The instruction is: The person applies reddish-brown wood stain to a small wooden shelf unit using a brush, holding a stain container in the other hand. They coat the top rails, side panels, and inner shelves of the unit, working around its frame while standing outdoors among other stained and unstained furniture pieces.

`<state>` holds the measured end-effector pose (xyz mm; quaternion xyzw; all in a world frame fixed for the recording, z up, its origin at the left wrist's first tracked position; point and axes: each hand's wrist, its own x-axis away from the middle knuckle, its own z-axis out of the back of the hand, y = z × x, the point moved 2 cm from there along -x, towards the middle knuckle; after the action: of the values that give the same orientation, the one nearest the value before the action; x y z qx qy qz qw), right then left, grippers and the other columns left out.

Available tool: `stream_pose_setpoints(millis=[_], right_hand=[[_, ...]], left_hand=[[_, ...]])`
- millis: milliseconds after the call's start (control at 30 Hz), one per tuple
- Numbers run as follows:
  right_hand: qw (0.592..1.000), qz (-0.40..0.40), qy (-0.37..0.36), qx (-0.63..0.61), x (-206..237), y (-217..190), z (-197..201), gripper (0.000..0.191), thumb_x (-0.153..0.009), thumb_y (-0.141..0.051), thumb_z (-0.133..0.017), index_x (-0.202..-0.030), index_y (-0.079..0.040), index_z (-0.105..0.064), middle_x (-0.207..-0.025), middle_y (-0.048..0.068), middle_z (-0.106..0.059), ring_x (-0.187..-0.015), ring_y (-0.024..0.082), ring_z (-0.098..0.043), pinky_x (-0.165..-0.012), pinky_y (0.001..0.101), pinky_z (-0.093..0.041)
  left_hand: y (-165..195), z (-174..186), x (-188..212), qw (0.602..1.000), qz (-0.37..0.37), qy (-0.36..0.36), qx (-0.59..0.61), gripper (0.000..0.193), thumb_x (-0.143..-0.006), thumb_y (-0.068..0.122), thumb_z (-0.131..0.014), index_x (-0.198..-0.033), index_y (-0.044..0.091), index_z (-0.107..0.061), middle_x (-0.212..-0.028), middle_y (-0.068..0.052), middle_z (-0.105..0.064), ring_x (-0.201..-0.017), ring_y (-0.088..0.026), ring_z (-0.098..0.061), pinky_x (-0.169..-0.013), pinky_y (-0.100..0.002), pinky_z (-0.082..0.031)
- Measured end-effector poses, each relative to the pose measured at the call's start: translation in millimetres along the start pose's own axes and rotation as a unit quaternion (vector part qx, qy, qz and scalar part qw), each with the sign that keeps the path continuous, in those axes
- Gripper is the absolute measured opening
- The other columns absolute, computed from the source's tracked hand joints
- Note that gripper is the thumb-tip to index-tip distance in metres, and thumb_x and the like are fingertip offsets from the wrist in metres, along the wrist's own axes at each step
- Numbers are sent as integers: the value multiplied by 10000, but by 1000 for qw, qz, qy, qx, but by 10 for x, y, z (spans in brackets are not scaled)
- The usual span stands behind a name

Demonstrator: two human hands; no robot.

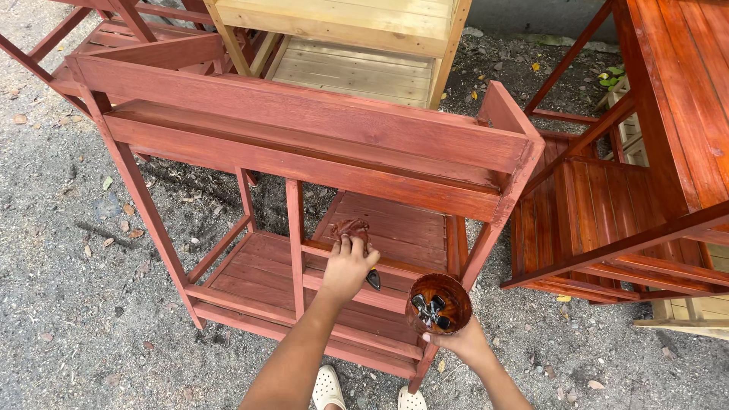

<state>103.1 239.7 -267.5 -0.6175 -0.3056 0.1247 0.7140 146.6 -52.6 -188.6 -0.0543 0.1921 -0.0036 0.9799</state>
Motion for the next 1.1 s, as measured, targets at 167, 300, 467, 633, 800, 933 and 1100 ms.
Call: stream_pose_setpoints(millis=[167,300,467,633,800,933,1100], right_hand=[[999,-45,11,15,6,-19,-89,730,-605,-50,-932,-1257,3,-608,-1155,118,-747,-1080,229,-702,-965,388,-581],[1000,-23,-1,-5,4,-70,-205,710,-617,-52,-931,-1247,1,-608,-1162,111,-747,-1094,222,-695,-974,378,-566],[1000,-26,-2,6,26,-49,-236,713,-609,-54,-931,-1245,-1,-614,-1163,115,-749,-1090,220,-701,-970,370,-561],[998,-55,18,30,-29,-16,-125,733,-599,-65,-934,-1251,-24,-601,-1158,105,-740,-1077,210,-690,-949,381,-575],[999,-27,5,31,-69,-31,-172,729,-612,-76,-930,-1267,-19,-614,-1175,108,-743,-1105,212,-690,-988,371,-551],[997,-71,-10,16,-20,11,-292,771,-606,-89,-931,-1302,-15,-607,-1210,115,-743,-1128,227,-691,-1017,374,-543],[999,-29,23,28,98,60,-345,869,-560,-83,-966,-1318,-27,-544,-1232,102,-714,-1164,208,-664,-1046,356,-505]], left_hand=[[-502,-44,194,978,161,-109,72,199,-905,85,-586,-1094,147,-593,-1043,-174,-603,-938,-393,-704,-757,-501,-579],[-480,-139,63,984,139,-110,1,230,-863,81,-606,-1084,146,-605,-989,-193,-616,-810,-395,-715,-638,-440,-589],[-464,-170,-114,971,180,-160,-9,162,-927,62,-589,-1072,134,-596,-960,-196,-623,-767,-351,-717,-611,-426,-589],[-595,88,293,978,185,-51,82,287,-779,22,-646,-1032,150,-605,-976,-168,-627,-775,-370,-706,-612,-460,-575],[-700,362,772,949,273,17,153,305,-780,108,-720,-1065,127,-611,-941,-142,-644,-803,-370,-690,-654,-477,-556],[-777,480,973,916,309,71,247,302,-842,172,-733,-1136,141,-672,-991,-113,-705,-829,-341,-688,-678,-453,-558],[-598,417,900,932,267,78,231,313,-829,281,-787,-1128,199,-754,-930,-67,-747,-851,-287,-680,-812,-489,-499]])
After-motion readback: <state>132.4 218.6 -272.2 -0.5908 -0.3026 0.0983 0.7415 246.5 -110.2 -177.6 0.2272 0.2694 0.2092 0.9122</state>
